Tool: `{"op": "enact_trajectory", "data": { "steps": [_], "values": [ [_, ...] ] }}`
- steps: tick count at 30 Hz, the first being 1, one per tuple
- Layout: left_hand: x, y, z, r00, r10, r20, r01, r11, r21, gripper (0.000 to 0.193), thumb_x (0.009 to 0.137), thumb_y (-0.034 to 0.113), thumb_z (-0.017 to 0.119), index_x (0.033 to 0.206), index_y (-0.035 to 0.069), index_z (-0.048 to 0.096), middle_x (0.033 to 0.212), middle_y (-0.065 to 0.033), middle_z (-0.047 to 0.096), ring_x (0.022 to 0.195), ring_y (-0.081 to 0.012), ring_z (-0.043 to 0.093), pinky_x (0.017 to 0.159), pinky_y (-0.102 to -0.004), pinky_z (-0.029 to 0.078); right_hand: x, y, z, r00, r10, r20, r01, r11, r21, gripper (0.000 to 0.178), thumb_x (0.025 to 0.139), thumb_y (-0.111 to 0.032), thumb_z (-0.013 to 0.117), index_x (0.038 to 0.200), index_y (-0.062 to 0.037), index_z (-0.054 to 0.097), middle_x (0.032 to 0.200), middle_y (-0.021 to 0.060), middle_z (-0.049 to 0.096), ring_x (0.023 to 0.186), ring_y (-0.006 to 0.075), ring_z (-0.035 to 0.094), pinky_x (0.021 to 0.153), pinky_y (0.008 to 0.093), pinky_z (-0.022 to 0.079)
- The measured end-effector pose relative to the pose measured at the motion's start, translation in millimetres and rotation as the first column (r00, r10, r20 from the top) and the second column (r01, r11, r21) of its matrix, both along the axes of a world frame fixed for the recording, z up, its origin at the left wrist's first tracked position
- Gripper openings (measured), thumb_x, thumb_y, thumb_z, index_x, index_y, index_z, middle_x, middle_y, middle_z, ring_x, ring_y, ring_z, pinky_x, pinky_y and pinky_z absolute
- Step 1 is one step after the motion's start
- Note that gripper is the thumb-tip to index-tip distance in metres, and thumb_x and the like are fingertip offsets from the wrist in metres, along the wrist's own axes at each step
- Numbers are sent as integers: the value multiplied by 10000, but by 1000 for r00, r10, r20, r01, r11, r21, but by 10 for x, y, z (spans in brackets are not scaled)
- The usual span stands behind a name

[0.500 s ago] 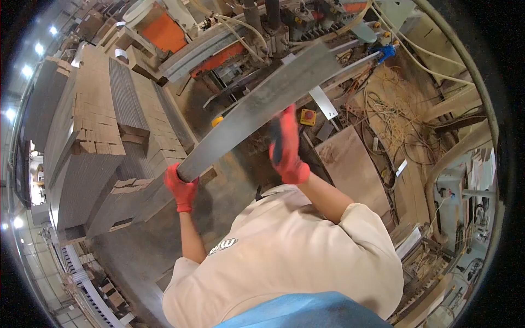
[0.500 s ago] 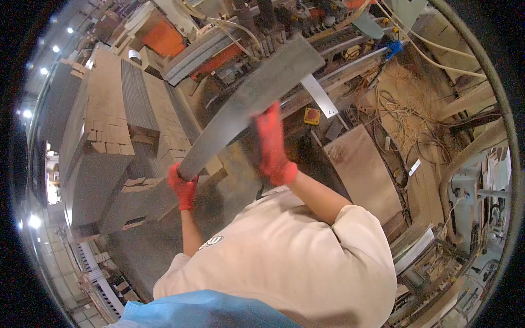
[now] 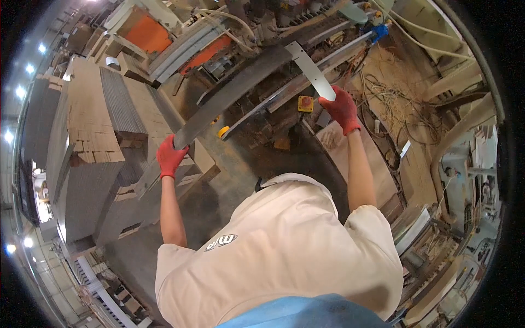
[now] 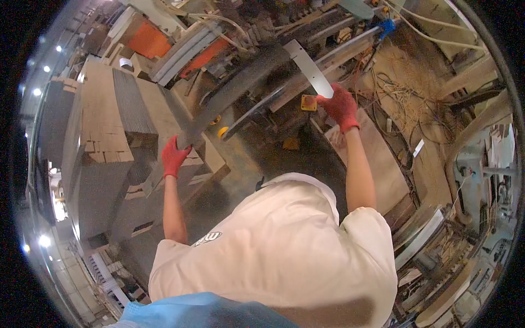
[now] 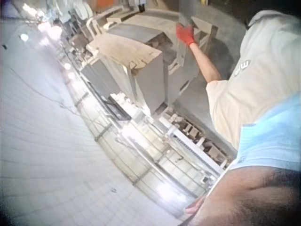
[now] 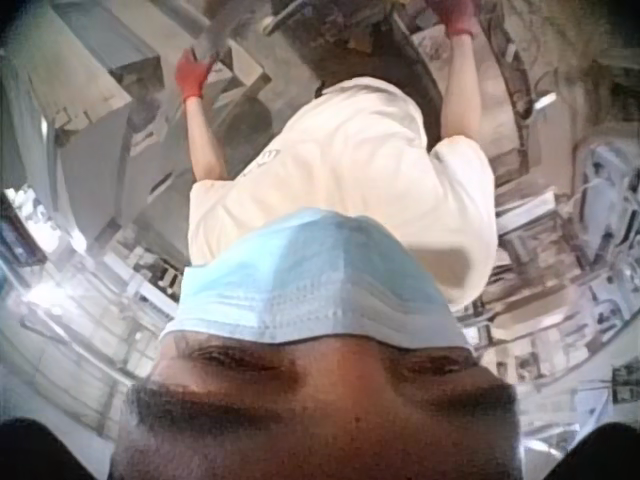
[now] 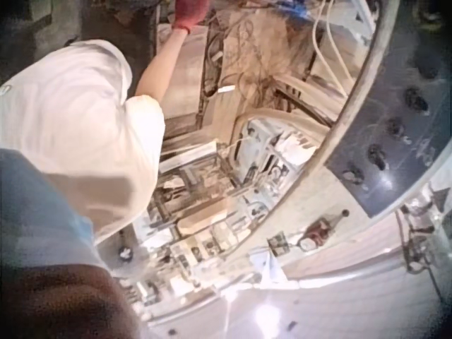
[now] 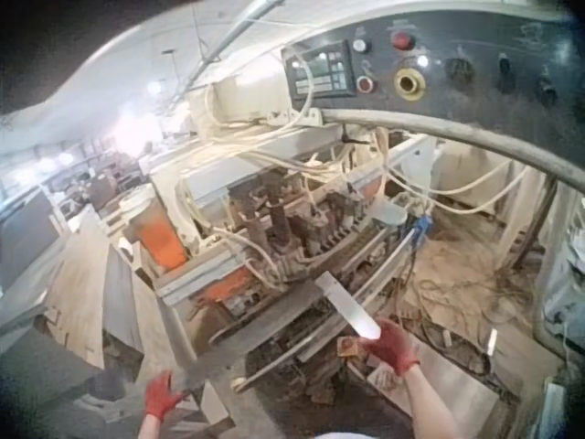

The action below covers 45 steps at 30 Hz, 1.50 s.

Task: The person repeatedly picks up long, thin wooden planks from a stack and places them onto a machine's feed table. After several cycles, the person moves to a large stack of planks and adjusts the alignment of the top pieces. The person then returns to the machine to continue feeding planks one by one.

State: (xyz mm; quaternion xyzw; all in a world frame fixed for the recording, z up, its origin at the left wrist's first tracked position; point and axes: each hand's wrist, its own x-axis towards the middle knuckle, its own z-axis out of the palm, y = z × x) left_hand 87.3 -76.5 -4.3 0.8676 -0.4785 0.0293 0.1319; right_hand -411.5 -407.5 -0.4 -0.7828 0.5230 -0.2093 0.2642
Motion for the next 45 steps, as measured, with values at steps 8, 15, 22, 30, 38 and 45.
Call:
{"op": "enact_trajectory", "data": {
  "steps": [8, 15, 22, 30, 38, 45],
  "values": [
    [193, -717, -49, 999, -9, -40, 14, 992, 124, 627, 772, 526, 817, 1201, 99, 653, 1063, -175, 731, 1014, -384, 683, 818, -483, 522, -140, 148, -353, 987, -163, -1, 159, 961, -226, 450, 884, -317, 750, 1238, -110, 564, 1019, 197, 723, 907, 420, 697, 751, 508, 553],
    [317, -1101, 42, 996, -12, -86, 21, 995, 102, 615, 797, 598, 786, 1127, 100, 638, 1014, -195, 738, 1003, -437, 682, 803, -520, 527, 3, 45, -254, 994, -111, -18, 100, 945, -313, 497, 920, -267, 706, 1385, -249, 529, 996, 172, 735, 910, 417, 697, 723, 496, 558],
    [410, -1238, 184, 997, -74, -26, 77, 986, 148, 590, 850, 602, 731, 1062, 61, 627, 1004, -252, 717, 997, -459, 674, 796, -525, 528, 68, -239, -153, 984, -96, -149, 35, 929, -367, 653, 970, -227, 648, 1554, -394, 409, 974, 157, 738, 820, 385, 708, 654, 484, 561],
    [556, -1250, 147, 983, -163, -85, 173, 977, 126, 583, 886, 571, 706, 1093, 32, 627, 1004, -268, 707, 985, -472, 666, 786, -528, 523, 124, -480, -242, 992, 43, -114, -83, 924, -373, 626, 1019, -182, 533, 1578, -409, 366, 844, 171, 712, 702, 362, 694, 614, 496, 551],
    [550, -1311, 167, 981, -151, -124, 168, 976, 140, 573, 885, 557, 717, 1040, 15, 613, 941, -265, 700, 941, -463, 673, 742, -512, 524, 354, -638, 117, 951, 106, -292, -177, 957, -232, 760, 926, -156, 564, 1636, -234, 306, 698, 246, 645, 622, 393, 659, 569, 528, 489],
    [604, -1277, 109, 980, -172, -101, 181, 979, 91, 589, 871, 575, 725, 1018, 18, 601, 903, -251, 694, 904, -460, 670, 723, -508, 518, 321, -703, 116, 952, 148, -269, -189, 973, -133, 651, 1013, -174, 509, 1609, -364, 325, 779, 208, 685, 675, 373, 675, 627, 512, 536]
  ]
}}
